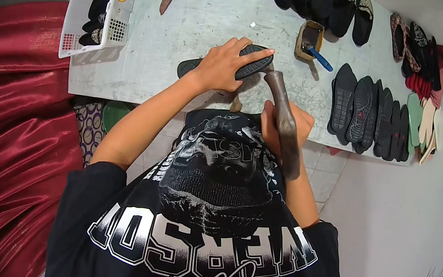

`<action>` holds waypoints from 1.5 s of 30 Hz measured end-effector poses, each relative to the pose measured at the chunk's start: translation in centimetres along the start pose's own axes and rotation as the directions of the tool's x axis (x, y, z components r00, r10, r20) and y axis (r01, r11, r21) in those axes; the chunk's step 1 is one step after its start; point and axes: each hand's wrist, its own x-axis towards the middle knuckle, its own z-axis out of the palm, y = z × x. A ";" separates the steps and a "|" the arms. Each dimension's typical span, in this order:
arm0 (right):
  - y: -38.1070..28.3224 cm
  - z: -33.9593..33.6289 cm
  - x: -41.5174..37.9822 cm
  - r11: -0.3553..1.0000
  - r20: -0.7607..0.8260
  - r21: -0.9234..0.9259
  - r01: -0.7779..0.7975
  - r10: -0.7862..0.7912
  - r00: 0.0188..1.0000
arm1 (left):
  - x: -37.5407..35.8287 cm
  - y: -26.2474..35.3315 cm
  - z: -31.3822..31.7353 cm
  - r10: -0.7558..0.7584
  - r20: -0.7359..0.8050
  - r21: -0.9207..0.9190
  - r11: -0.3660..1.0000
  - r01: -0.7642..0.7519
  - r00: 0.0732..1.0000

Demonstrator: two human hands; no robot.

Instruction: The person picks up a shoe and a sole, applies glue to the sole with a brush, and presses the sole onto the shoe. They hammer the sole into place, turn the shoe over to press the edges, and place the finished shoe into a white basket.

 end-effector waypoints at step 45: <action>3.9 1.5 -0.9 0.972 0.279 -0.114 -0.207 0.232 0.932 | 0.0 -0.4 0.8 0.027 -0.060 0.008 1.000 -0.027 0.998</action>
